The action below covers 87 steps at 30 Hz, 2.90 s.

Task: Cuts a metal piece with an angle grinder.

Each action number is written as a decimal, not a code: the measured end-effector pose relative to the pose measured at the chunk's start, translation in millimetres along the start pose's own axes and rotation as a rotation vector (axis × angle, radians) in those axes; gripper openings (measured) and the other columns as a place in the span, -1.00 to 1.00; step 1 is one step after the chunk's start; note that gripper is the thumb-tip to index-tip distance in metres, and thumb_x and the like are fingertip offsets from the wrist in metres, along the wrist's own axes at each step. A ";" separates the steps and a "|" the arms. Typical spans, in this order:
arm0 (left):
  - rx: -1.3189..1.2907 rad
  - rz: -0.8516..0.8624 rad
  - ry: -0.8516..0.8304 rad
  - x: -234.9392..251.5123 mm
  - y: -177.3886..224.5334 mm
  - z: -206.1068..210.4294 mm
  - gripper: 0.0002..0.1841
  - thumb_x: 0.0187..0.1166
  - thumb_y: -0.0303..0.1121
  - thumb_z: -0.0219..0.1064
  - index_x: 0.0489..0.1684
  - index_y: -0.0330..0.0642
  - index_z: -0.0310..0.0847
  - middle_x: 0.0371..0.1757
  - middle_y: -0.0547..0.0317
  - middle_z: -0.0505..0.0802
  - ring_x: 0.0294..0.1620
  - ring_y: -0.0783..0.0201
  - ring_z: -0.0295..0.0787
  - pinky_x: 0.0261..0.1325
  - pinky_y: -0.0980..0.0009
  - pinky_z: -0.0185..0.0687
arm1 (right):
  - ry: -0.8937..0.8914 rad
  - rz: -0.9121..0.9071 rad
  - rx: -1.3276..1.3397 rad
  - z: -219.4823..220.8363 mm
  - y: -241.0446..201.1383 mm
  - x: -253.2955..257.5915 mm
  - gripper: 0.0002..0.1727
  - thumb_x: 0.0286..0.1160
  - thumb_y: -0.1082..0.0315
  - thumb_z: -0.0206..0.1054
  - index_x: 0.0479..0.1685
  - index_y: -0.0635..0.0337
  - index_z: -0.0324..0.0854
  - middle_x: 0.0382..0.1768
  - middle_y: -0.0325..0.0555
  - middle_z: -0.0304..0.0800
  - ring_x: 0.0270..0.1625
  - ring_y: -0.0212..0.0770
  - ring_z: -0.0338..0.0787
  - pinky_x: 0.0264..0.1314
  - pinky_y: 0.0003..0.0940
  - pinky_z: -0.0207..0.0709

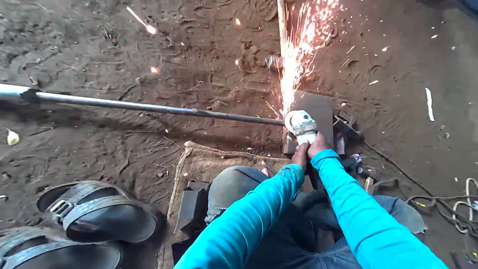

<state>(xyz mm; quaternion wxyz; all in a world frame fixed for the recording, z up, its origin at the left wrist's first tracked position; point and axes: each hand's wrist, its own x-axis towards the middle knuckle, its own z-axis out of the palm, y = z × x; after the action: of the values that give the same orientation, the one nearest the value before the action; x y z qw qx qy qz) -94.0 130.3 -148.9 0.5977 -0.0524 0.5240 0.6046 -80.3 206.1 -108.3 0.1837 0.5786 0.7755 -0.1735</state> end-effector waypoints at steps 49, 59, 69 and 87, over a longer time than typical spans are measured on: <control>-0.086 -0.160 -0.051 0.4 -10.7 4.2 -0.21 0.73 0.31 -0.08 0.70 -0.16 0.30 0.45 -0.30 0.65 0.44 -0.21 0.59 0.37 -0.29 0.51 | 0.019 -0.011 -0.019 0.5 10.8 1.6 -0.05 0.14 0.13 0.63 0.67 0.17 0.33 0.26 0.30 0.78 0.29 0.28 0.81 0.33 0.34 0.61; -0.035 -0.081 -0.046 -3.9 -11.8 0.8 -0.27 0.81 0.22 -0.14 0.72 -0.19 0.25 0.48 -0.30 0.63 0.49 -0.17 0.55 0.46 -0.21 0.46 | 0.031 -0.020 0.013 7.3 15.5 2.1 -0.10 0.21 0.10 0.60 0.66 0.16 0.35 0.26 0.27 0.80 0.29 0.26 0.82 0.36 0.31 0.61; -0.013 -0.003 -0.171 10.9 8.2 -18.3 -0.40 0.85 0.15 -0.22 0.29 -0.14 0.54 -0.07 0.03 0.78 -0.10 0.16 0.72 -0.05 0.08 0.67 | 0.065 -0.097 0.114 22.8 4.2 26.4 -0.04 0.02 0.14 0.66 0.61 0.18 0.40 0.22 0.32 0.78 0.25 0.32 0.80 0.21 0.46 0.60; 0.750 0.245 -0.636 -7.8 64.8 -69.4 -0.46 0.71 -0.43 0.12 0.70 -0.32 0.26 0.47 -0.13 0.69 0.35 0.15 0.71 0.36 0.18 0.65 | 0.052 -0.171 0.712 -25.3 35.7 -9.3 0.05 -0.06 0.08 0.81 0.55 0.35 0.40 0.20 0.35 0.76 0.27 0.28 0.78 0.34 0.36 0.58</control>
<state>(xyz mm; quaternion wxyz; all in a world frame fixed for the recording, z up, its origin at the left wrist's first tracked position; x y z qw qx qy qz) -181.3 93.9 -137.4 0.6300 0.4144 0.4994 0.4267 -45.7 220.1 -83.7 -0.0640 0.5437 0.7164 -0.4326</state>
